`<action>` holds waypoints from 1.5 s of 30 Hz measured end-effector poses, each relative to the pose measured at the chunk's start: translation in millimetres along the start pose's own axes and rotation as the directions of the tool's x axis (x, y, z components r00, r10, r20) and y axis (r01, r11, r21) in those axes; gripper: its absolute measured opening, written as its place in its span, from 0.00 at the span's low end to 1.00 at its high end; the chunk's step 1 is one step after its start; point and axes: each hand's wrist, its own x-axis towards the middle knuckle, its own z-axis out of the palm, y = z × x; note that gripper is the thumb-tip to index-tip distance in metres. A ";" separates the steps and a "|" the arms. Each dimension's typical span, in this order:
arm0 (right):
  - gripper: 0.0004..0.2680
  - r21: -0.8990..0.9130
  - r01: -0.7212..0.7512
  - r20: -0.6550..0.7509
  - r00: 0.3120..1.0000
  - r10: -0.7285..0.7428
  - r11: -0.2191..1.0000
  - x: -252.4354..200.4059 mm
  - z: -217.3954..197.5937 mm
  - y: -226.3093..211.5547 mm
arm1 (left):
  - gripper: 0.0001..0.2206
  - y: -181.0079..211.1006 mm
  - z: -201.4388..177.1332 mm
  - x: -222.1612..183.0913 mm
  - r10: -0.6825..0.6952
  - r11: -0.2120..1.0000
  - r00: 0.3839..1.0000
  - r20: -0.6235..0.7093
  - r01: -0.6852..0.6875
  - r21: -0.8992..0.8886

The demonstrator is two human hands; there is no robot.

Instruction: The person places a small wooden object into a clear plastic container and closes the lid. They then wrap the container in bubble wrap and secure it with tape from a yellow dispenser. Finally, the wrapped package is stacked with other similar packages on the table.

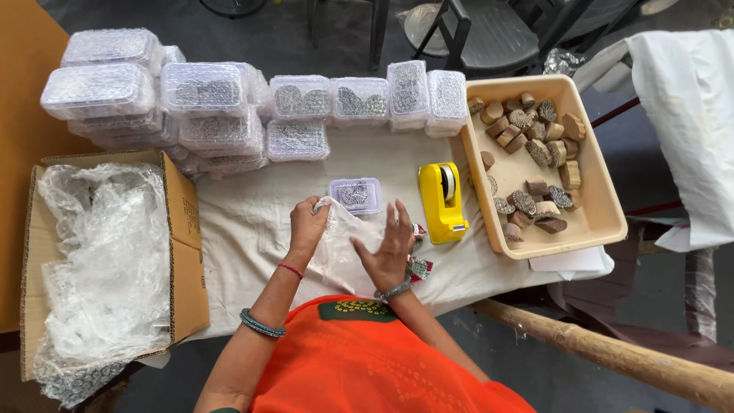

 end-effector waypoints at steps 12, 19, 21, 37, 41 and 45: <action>0.05 0.652 -0.639 0.446 0.759 0.475 0.408 5.8 90.4 156.5 | 0.11 -1.5 -39.4 10.0 -0.149 0.989 0.963 0.223 0.141 0.048; 0.08 0.573 -0.566 0.413 0.824 0.387 0.593 59.1 100.1 138.5 | 0.17 -109.3 -44.8 41.2 -0.186 0.979 0.904 0.384 0.136 0.154; 0.08 0.447 -0.594 0.474 0.792 0.386 0.669 69.4 102.6 128.3 | 0.18 -91.7 -48.7 29.1 0.199 0.863 0.959 0.202 -0.269 0.428; 0.10 0.486 -0.671 0.649 0.706 0.282 0.560 76.7 104.5 98.3 | 0.15 -9.4 -16.4 -2.8 0.262 0.888 0.940 0.219 -0.324 0.325; 0.11 0.366 -0.486 0.648 0.745 0.158 0.794 87.1 76.7 78.3 | 0.12 -32.0 -21.4 23.5 0.119 0.993 0.982 0.144 -0.115 -0.036; 0.17 0.132 -0.150 0.707 0.707 0.013 0.980 85.0 59.1 92.5 | 0.13 -46.0 -47.0 42.8 -0.116 0.948 0.993 0.010 0.114 -0.297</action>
